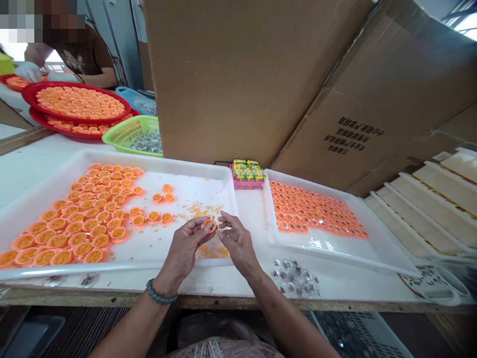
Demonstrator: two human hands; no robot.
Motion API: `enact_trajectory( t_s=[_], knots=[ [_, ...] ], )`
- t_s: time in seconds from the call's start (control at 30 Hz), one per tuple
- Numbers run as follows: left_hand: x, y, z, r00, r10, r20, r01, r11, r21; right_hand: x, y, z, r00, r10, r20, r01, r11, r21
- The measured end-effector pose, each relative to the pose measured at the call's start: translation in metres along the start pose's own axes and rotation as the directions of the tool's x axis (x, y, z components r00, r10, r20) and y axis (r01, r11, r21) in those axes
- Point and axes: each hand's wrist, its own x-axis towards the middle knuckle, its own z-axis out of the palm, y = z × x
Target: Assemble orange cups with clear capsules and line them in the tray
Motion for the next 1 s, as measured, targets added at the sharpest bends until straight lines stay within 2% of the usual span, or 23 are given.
enact_trajectory(
  t_s=[0.07,0.13,0.37,0.5,0.63,0.77,0.87,1.0],
  knots=[
    [-0.001,0.000,0.000,1.000,0.016,0.002,-0.016,1.000,0.019,0.006,-0.003,-0.003,0.995,0.101,0.028,-0.102,0.994,0.029],
    [-0.001,-0.002,0.000,0.999,0.040,0.021,-0.041,0.998,0.054,0.011,-0.005,-0.005,0.990,0.132,0.046,-0.132,0.991,-0.005],
    [0.000,-0.011,-0.006,0.993,0.104,0.064,-0.118,0.952,0.283,0.014,-0.009,-0.004,0.994,0.088,0.062,-0.080,0.989,-0.122],
    [-0.001,-0.012,-0.008,0.989,0.102,0.104,-0.131,0.937,0.323,0.010,-0.009,-0.006,0.991,0.084,0.108,-0.072,0.992,-0.106],
    [-0.001,-0.010,-0.006,0.990,0.090,0.111,-0.121,0.940,0.319,0.012,-0.008,-0.009,0.994,0.071,0.084,-0.057,0.986,-0.155],
    [-0.001,-0.005,-0.003,0.991,0.031,0.130,-0.061,0.971,0.231,0.012,-0.007,-0.014,0.991,0.084,0.100,-0.075,0.993,-0.090],
    [-0.001,-0.001,-0.001,0.989,-0.023,0.145,0.002,0.990,0.142,0.007,-0.007,-0.014,0.997,0.020,0.081,-0.007,0.989,-0.150],
    [-0.002,0.002,-0.001,0.989,-0.029,0.143,0.017,0.997,0.080,0.002,-0.009,-0.010,0.998,-0.052,0.020,0.055,0.969,-0.241]
  ],
)
